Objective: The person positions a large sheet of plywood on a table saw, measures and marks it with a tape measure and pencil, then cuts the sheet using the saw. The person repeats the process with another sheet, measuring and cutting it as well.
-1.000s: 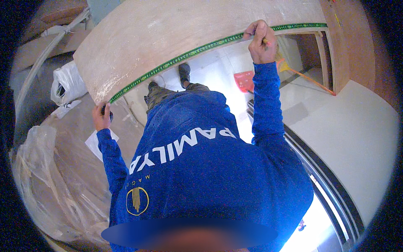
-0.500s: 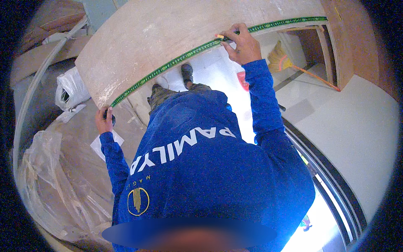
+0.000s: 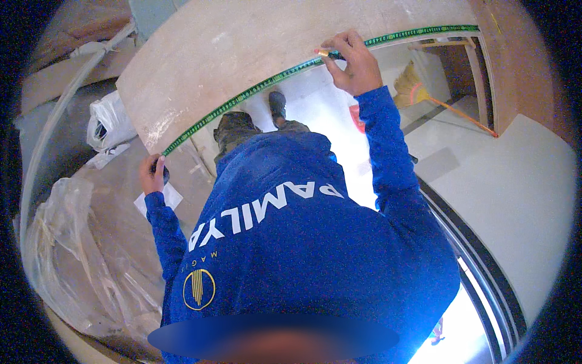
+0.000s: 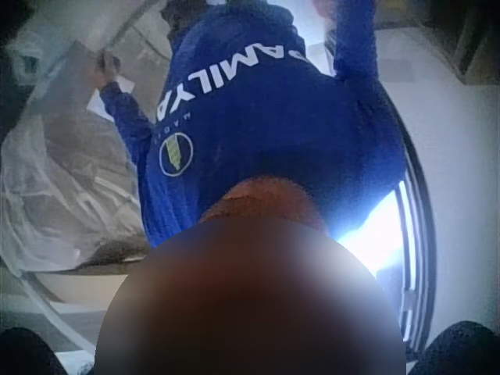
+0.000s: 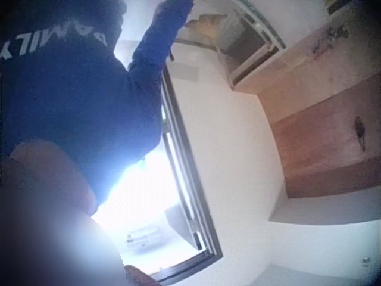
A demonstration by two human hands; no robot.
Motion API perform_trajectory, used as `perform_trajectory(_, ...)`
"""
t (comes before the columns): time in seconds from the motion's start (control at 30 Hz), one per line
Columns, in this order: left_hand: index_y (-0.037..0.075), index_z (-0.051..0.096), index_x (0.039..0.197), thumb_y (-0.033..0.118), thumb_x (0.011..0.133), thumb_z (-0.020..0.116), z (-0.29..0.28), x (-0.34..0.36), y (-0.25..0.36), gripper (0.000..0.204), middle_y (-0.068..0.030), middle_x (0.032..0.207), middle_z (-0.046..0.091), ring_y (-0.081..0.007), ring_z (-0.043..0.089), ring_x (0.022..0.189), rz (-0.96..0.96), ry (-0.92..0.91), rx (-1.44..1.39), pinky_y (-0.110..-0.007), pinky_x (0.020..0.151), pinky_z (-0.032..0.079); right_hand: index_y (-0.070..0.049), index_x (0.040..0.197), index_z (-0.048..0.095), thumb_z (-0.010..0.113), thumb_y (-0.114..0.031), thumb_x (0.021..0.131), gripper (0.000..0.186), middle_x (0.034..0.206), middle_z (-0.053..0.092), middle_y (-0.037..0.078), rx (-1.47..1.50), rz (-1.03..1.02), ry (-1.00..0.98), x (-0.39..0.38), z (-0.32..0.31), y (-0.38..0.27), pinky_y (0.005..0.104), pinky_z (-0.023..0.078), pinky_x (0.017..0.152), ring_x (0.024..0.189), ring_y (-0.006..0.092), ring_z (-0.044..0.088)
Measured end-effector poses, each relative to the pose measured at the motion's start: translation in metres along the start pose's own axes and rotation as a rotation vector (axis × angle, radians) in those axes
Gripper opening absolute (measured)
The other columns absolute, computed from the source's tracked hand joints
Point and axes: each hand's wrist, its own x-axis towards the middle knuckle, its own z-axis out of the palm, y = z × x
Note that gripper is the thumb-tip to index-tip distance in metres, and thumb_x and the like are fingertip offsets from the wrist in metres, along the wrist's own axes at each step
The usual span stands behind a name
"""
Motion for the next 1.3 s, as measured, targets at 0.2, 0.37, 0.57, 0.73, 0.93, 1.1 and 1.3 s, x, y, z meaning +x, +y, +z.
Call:
perform_trajectory(0.2,0.006,0.073,0.101,0.032,0.092,0.074,0.004,0.006,-0.011,0.027,-0.0124,0.090,0.064,-0.0270,0.061,0.086,0.010,-0.025,-0.173,-0.037,0.081,0.048,-0.004,0.096,0.071,0.073,-0.012,0.090,0.011,0.084,0.068,0.013,0.233,0.130,0.023,-0.026,0.027,-0.027,0.0347,0.052,0.066,0.074,0.0262,0.068)
perform_trajectory(0.37,0.005,0.072,0.100,0.033,0.093,0.073,0.010,0.009,-0.023,0.029,-0.0090,0.090,0.066,-0.0204,0.062,0.084,-0.040,-0.086,-0.229,-0.034,0.078,0.049,0.000,0.092,0.071,0.059,-0.028,0.104,0.032,0.078,0.069,0.014,0.353,0.470,-0.180,-0.060,0.059,-0.052,0.0330,0.053,0.065,0.071,0.0217,0.069)
perform_trajectory(0.57,0.006,0.071,0.093,0.032,0.095,0.072,0.001,0.001,-0.029,0.026,0.0006,0.074,0.062,-0.0107,0.057,0.071,-0.321,-0.536,-0.390,-0.030,0.068,0.046,0.000,0.101,0.065,0.050,-0.032,0.109,0.035,0.077,0.065,0.006,0.555,0.590,-0.348,-0.049,0.082,-0.061,0.0263,0.048,0.054,0.059,0.0102,0.060)
perform_trajectory(0.73,0.006,0.070,0.087,0.031,0.095,0.074,0.006,-0.004,-0.035,0.026,0.0044,0.070,0.059,-0.0083,0.052,0.064,-0.399,-0.699,-0.620,-0.030,0.059,0.042,0.001,0.098,0.065,0.059,-0.039,0.103,0.041,0.069,0.063,0.008,0.499,0.880,-0.133,0.002,0.114,-0.037,0.0274,0.044,0.044,0.053,0.0144,0.062)
perform_trajectory(0.93,0.007,0.072,0.091,0.029,0.094,0.076,0.012,-0.001,-0.036,0.023,0.0028,0.071,0.061,-0.0090,0.057,0.064,-0.653,-0.873,-0.647,-0.030,0.059,0.046,0.000,0.097,0.064,0.063,-0.034,0.103,0.035,0.069,0.059,0.007,0.946,1.113,0.142,0.042,0.141,-0.015,0.0238,0.030,0.032,0.044,0.0119,0.053)
perform_trajectory(1.1,0.007,0.072,0.097,0.024,0.088,0.078,0.028,0.001,-0.031,0.020,0.0029,0.075,0.064,-0.0093,0.058,0.066,-0.550,-0.903,-0.695,-0.029,0.061,0.046,0.002,0.096,0.064,0.061,-0.033,0.104,0.035,0.074,0.064,0.009,1.048,0.994,0.138,0.050,0.135,-0.028,0.0234,0.033,0.035,0.046,0.0106,0.052)
perform_trajectory(1.3,0.007,0.071,0.109,0.015,0.081,0.075,0.056,0.001,-0.037,0.030,0.0019,0.083,0.066,-0.0098,0.060,0.075,-0.459,-0.997,-0.756,-0.028,0.069,0.047,0.002,0.097,0.064,0.061,-0.037,0.103,0.040,0.075,0.064,0.009,1.041,0.945,0.192,0.045,0.123,-0.048,0.0226,0.033,0.036,0.045,0.0092,0.050)
